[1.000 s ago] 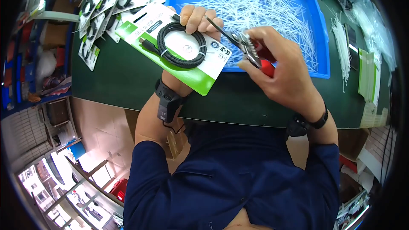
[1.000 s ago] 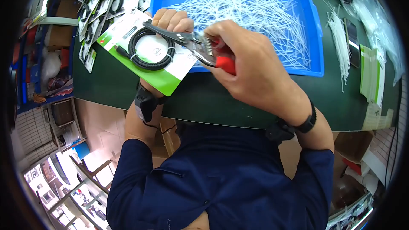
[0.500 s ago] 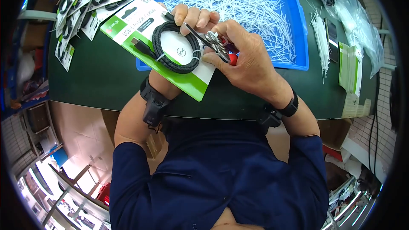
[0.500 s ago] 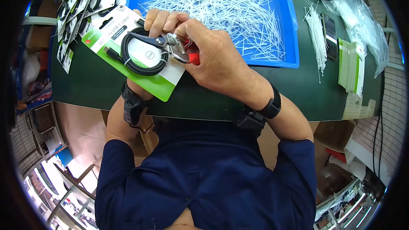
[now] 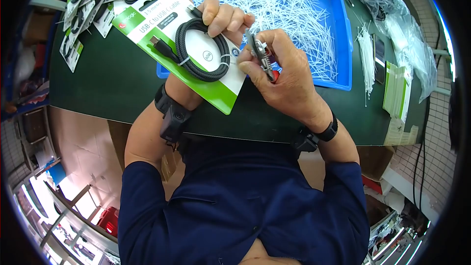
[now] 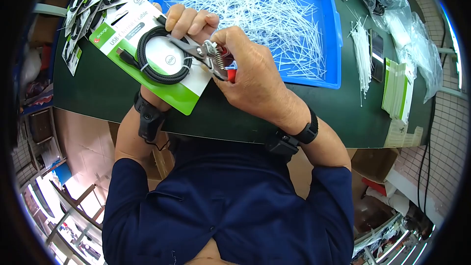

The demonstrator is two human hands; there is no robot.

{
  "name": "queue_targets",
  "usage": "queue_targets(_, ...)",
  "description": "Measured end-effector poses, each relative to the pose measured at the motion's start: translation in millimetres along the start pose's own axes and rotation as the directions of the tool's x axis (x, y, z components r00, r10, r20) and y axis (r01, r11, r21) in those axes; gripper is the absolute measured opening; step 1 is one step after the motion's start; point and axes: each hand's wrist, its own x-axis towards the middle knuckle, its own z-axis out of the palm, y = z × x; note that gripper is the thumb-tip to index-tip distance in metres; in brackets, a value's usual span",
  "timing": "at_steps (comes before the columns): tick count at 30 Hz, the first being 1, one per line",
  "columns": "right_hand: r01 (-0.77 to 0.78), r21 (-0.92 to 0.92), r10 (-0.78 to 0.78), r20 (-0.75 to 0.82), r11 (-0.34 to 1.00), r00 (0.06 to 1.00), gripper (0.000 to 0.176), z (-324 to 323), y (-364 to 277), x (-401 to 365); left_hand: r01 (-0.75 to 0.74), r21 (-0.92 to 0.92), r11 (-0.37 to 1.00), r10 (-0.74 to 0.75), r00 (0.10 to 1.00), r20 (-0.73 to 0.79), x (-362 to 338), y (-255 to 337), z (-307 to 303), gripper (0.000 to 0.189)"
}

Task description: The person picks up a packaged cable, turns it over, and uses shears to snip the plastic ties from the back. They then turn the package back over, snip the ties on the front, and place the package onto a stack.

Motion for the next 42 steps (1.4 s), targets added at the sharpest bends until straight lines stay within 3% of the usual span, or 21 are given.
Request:
queue_targets(3, 0.156, -0.208, -0.158, 0.006, 0.966, 0.987, 0.036, -2, -6, 5, -0.011, 0.006, 1.0, 0.011, 0.999, 0.052, 1, -5, -8, 0.05)
queue_targets(9, 0.124, -0.213, -0.112, 0.068, 0.969, 0.991, 0.034, -1, -3, 6, -0.041, 0.052, 0.998, 0.039, 0.998, 0.043, -5, -11, -9, 0.04)
queue_targets(12, 0.066, -0.189, -0.05, 0.087, 0.98, 0.995, 0.033, 2, -2, 6, -0.044, 0.12, 0.992, 0.058, 0.991, -0.12, -8, -15, 2, 0.049)
queue_targets(16, 0.082, -0.203, -0.074, 0.045, 0.976, 0.996, 0.03, 6, -5, 3, -0.009, 0.136, 0.991, 0.025, 0.992, -0.12, -8, -13, 4, 0.05)
queue_targets(21, -0.005, -0.151, 0.009, 0.025, 0.989, 1.0, 0.027, 2, -7, 1, 0.029, 0.109, 0.994, -0.016, 0.992, -0.124, -5, -11, 13, 0.05)
queue_targets(24, -0.083, -0.049, 0.084, 0.022, 0.995, 0.996, 0.026, -6, -8, 3, -0.011, 0.139, 0.99, 0.028, 0.992, -0.121, 0, 3, 24, 0.037)
queue_targets(33, -0.148, -0.233, 0.136, -0.068, 0.961, 0.988, 0.024, -39, 6, 7, -0.238, 0.142, 0.961, 0.265, 0.938, -0.225, -22, 87, 57, 0.043)
queue_targets(36, -0.124, -0.252, 0.101, -0.103, 0.96, 0.99, 0.025, -41, 15, 5, -0.354, 0.23, 0.906, 0.4, 0.895, -0.198, -59, 122, 81, 0.044)
queue_targets(39, -0.059, -0.393, 0.004, -0.138, 0.918, 0.99, 0.026, -44, 24, 8, -0.389, 0.589, 0.708, 0.601, 0.77, -0.215, -112, 162, 110, 0.045)
queue_targets(42, -0.195, -0.334, 0.166, -0.114, 0.922, 0.98, 0.036, -51, 21, 8, -0.277, 0.825, 0.493, 0.61, 0.786, -0.101, -229, 234, 93, 0.05)
